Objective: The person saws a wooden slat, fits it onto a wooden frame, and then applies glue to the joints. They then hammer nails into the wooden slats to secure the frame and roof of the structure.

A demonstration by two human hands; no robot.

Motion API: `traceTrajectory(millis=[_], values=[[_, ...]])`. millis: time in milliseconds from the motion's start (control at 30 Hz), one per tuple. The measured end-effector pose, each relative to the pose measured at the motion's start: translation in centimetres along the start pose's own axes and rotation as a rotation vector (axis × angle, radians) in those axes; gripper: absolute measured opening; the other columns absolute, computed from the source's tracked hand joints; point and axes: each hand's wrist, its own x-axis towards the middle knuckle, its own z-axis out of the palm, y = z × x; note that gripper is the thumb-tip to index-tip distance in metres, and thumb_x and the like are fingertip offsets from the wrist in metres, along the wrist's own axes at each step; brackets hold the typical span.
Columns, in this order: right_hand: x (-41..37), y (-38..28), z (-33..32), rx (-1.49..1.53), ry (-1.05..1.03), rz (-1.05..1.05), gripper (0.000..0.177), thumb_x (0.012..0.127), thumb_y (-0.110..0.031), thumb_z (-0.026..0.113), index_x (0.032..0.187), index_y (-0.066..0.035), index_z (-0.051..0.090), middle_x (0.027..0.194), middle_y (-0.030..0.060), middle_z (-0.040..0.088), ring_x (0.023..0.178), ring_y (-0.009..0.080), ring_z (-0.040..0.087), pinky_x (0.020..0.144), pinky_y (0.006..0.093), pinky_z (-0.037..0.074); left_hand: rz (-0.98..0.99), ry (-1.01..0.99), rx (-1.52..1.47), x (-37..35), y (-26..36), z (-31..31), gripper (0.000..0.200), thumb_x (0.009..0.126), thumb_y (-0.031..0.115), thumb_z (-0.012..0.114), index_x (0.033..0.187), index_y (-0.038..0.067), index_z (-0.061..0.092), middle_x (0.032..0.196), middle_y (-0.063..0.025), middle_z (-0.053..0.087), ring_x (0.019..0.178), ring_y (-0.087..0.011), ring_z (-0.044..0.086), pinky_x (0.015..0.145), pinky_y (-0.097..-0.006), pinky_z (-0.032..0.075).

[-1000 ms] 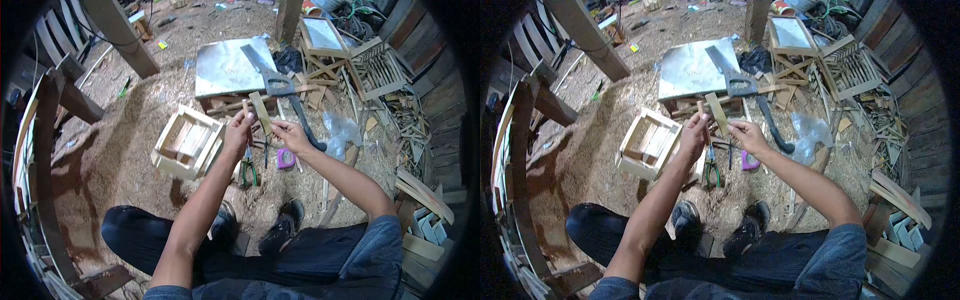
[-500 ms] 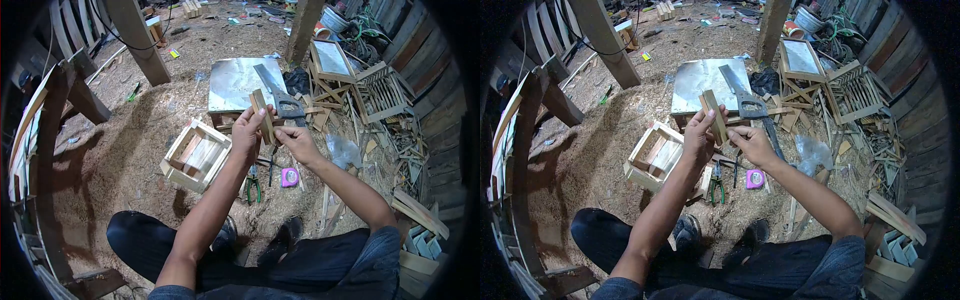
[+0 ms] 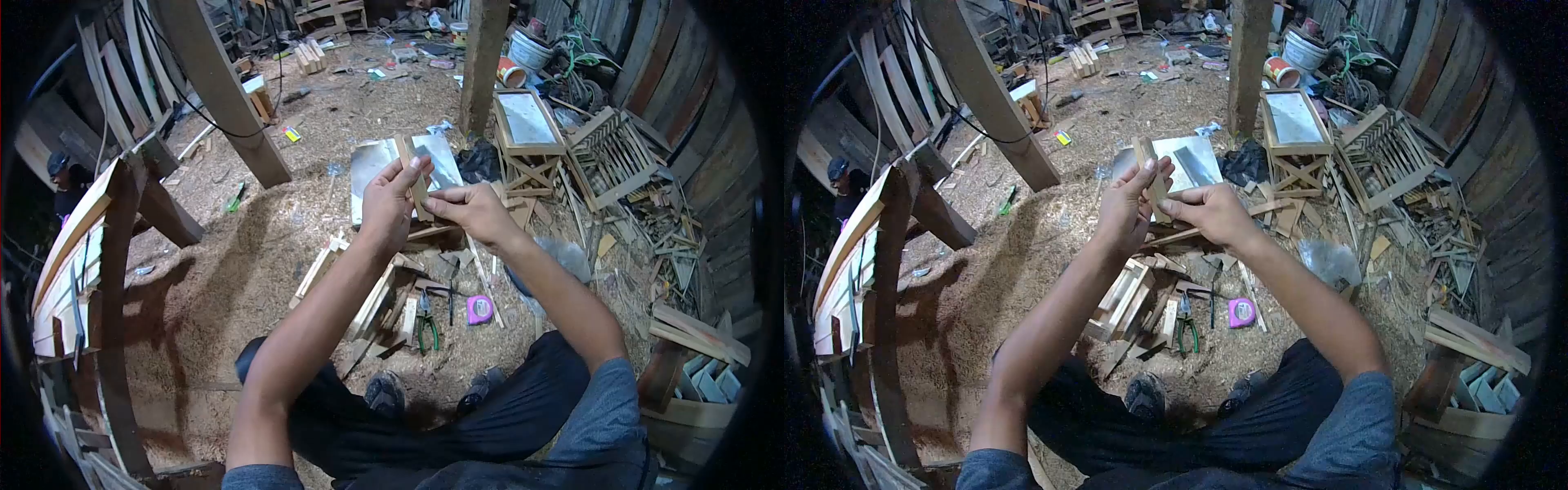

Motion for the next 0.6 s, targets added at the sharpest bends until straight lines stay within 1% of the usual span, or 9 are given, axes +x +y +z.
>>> traceTrajectory(millis=[33, 100, 133, 167, 200, 300, 333, 467, 600], values=[[-0.2, -0.3, 0.5, -0.028, 0.032, -0.052, 0.030, 0.091, -0.021, 0.073, 0.109, 0.002, 0.073, 0.087, 0.0034, 0.072, 0.071, 0.0068, 0.063, 0.065, 0.0235, 0.053, 0.011, -0.003, 0.005, -0.2, 0.5, 0.0, 0.038, 0.097, 0.017, 0.062, 0.126, -0.005, 0.053, 0.128, -0.0188, 0.061, 0.125, -0.0268, 0.055, 0.108, -0.0390, 0.044], [-0.9, -1.8, 1.4, -0.008, 0.037, -0.026, 0.031, 0.092, -0.021, 0.071, 0.113, 0.002, 0.071, 0.089, 0.0049, 0.073, 0.077, 0.0072, 0.064, 0.068, 0.0238, 0.053, 0.069, -0.048, 0.039, -0.7, 1.3, 0.2, 0.040, 0.098, 0.016, 0.061, 0.130, -0.006, 0.050, 0.131, -0.0195, 0.059, 0.127, -0.0271, 0.054, 0.109, -0.0392, 0.043], [-1.0, -1.9, 1.7, -0.089, 0.065, -0.077, 0.031, 0.092, -0.021, 0.071, 0.114, 0.003, 0.070, 0.091, 0.0062, 0.073, 0.079, 0.0078, 0.064, 0.070, 0.0246, 0.053, 0.088, -0.084, 0.046, -1.1, 1.7, 0.2, 0.046, 0.098, 0.016, 0.061, 0.135, -0.005, 0.045, 0.134, -0.0197, 0.056, 0.128, -0.0274, 0.053, 0.111, -0.0393, 0.041], [-1.1, -1.8, 1.9, -0.171, 0.093, -0.125, 0.032, 0.093, -0.021, 0.071, 0.114, 0.003, 0.070, 0.092, 0.0075, 0.074, 0.081, 0.0085, 0.065, 0.072, 0.0253, 0.053, 0.095, -0.088, 0.047, -1.5, 1.8, 0.2, 0.046, 0.098, 0.016, 0.061, 0.135, -0.005, 0.045, 0.134, -0.0197, 0.056, 0.128, -0.0274, 0.053, 0.111, -0.0393, 0.041], [-1.5, -2.0, 2.3, -0.164, 0.090, -0.118, 0.031, 0.094, -0.018, 0.069, 0.115, 0.005, 0.069, 0.096, 0.0096, 0.074, 0.085, 0.0090, 0.065, 0.076, 0.0263, 0.053, 0.112, -0.121, 0.019, -1.8, 1.8, 0.2, 0.048, 0.098, 0.016, 0.061, 0.137, -0.005, 0.043, 0.135, -0.0198, 0.055, 0.130, -0.0276, 0.052, 0.112, -0.0394, 0.041], [-2.9, -2.7, 3.6, -0.109, 0.148, -0.178, 0.029, 0.094, -0.014, 0.066, 0.117, 0.005, 0.068, 0.096, 0.0099, 0.074, 0.087, 0.0078, 0.064, 0.077, 0.0253, 0.053, 0.093, -0.158, -0.015, -2.3, 2.2, 0.6, 0.052, 0.097, 0.016, 0.061, 0.140, -0.004, 0.039, 0.139, -0.0204, 0.052, 0.132, -0.0278, 0.049, 0.114, -0.0396, 0.039], [-3.3, -2.8, 3.9, -0.078, 0.166, -0.215, 0.027, 0.094, -0.009, 0.064, 0.117, 0.006, 0.068, 0.096, 0.0098, 0.074, 0.085, 0.0065, 0.063, 0.075, 0.0245, 0.052, 0.099, -0.188, 0.007, -2.3, 2.3, 0.9, 0.052, 0.097, 0.015, 0.061, 0.140, -0.004, 0.040, 0.139, -0.0204, 0.052, 0.132, -0.0277, 0.049, 0.114, -0.0397, 0.039], [-3.2, -2.1, 2.9, -0.115, 0.147, -0.213, 0.031, 0.095, -0.004, 0.063, 0.122, 0.010, 0.062, 0.099, 0.0071, 0.069, 0.086, 0.0079, 0.063, 0.073, 0.0224, 0.054, 0.113, -0.272, 0.046, -1.6, 1.9, 1.3, 0.054, 0.096, 0.015, 0.062, 0.141, -0.003, 0.039, 0.141, -0.0199, 0.051, 0.134, -0.0278, 0.047, 0.115, -0.0403, 0.037], [-3.5, -2.4, 2.4, -0.122, 0.149, -0.211, 0.030, 0.094, 0.000, 0.061, 0.122, 0.011, 0.061, 0.106, 0.0108, 0.069, 0.093, 0.0116, 0.065, 0.080, 0.0250, 0.055, 0.101, -0.309, 0.105, -1.6, 1.9, 1.2, 0.059, 0.095, 0.019, 0.065, 0.142, -0.003, 0.038, 0.143, -0.0194, 0.050, 0.137, -0.0283, 0.044, 0.115, -0.0421, 0.035]])
